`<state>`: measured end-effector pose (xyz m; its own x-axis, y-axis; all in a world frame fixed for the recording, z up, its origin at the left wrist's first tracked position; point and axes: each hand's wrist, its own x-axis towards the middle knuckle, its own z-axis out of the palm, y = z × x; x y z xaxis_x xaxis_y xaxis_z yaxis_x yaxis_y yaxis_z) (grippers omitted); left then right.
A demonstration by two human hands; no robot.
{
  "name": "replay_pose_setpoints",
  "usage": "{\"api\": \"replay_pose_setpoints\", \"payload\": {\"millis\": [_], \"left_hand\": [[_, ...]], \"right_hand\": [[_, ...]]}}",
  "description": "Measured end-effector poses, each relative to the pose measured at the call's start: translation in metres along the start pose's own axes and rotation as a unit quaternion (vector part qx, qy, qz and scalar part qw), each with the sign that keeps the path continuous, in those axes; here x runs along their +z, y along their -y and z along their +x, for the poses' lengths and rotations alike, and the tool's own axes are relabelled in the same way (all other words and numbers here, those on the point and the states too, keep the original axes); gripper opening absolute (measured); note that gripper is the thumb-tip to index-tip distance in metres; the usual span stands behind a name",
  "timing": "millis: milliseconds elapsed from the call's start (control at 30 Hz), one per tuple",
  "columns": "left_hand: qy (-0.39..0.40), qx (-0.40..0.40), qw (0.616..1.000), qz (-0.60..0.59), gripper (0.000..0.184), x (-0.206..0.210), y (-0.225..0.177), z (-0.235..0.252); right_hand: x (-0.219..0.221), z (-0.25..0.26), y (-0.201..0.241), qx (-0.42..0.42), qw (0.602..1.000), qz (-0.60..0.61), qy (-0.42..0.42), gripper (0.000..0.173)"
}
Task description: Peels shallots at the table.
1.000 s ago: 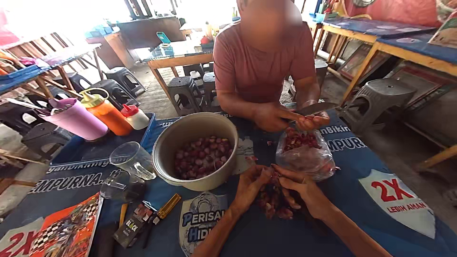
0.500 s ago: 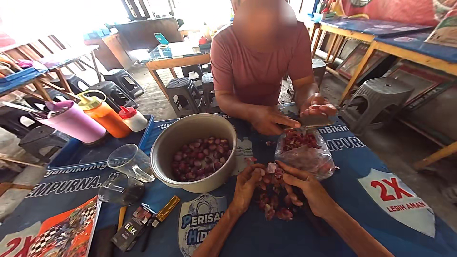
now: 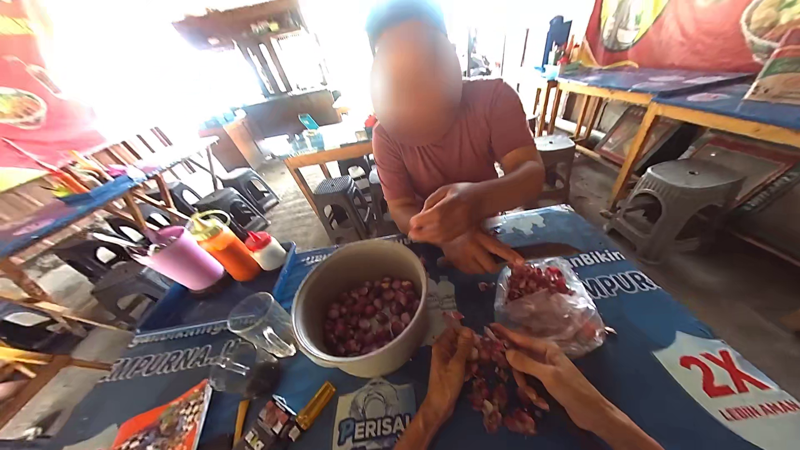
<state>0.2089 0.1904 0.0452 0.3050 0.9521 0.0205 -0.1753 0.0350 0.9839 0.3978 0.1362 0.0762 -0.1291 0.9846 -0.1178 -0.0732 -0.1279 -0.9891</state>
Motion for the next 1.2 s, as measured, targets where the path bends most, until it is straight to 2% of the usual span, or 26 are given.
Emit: {"api": "replay_pose_setpoints", "payload": {"millis": [167,300,467,567,600,667,767,900,967,1067,1200], "left_hand": [[0.030,0.065,0.996,0.058,0.024,-0.003,0.004,0.000],[0.025,0.133,0.982,0.131,0.023,-0.003,-0.007,-0.007],[-0.017,0.293,0.929,0.224,0.026,-0.007,-0.061,-0.022],[-0.108,0.329,0.882,0.319,0.029,-0.029,-0.101,-0.023],[-0.141,0.322,0.860,0.371,0.029,-0.039,-0.112,-0.020],[-0.181,0.261,0.812,0.490,0.032,-0.060,-0.133,-0.012],[-0.178,0.123,0.762,0.611,0.039,-0.083,-0.158,0.001],[-0.111,-0.036,0.749,0.653,0.039,-0.101,-0.165,0.012],[-0.073,-0.072,0.750,0.653,0.036,-0.099,-0.165,0.015],[-0.079,-0.047,0.749,0.656,0.033,-0.102,-0.161,0.019],[-0.150,0.110,0.728,0.660,0.032,-0.090,-0.163,0.006]], "right_hand": [[-0.007,0.002,-0.003,-0.027,0.997,-0.065,0.006,0.041],[-0.012,0.005,-0.007,-0.040,0.987,-0.154,0.000,0.041],[-0.013,0.008,-0.010,-0.035,0.979,-0.201,-0.008,0.041],[-0.013,0.008,-0.015,-0.038,0.975,-0.220,-0.009,0.038],[-0.014,0.009,-0.016,-0.043,0.973,-0.227,-0.009,0.038],[-0.015,0.011,-0.018,-0.045,0.971,-0.233,-0.007,0.038],[-0.015,0.012,-0.018,-0.044,0.970,-0.239,-0.009,0.038],[-0.017,0.010,-0.013,-0.042,0.965,-0.260,-0.013,0.038],[-0.018,0.010,-0.012,-0.041,0.963,-0.267,-0.015,0.039],[-0.019,0.012,-0.011,-0.048,0.960,-0.275,-0.012,0.038],[-0.023,0.010,-0.008,-0.067,0.958,-0.279,-0.020,0.039]]}}
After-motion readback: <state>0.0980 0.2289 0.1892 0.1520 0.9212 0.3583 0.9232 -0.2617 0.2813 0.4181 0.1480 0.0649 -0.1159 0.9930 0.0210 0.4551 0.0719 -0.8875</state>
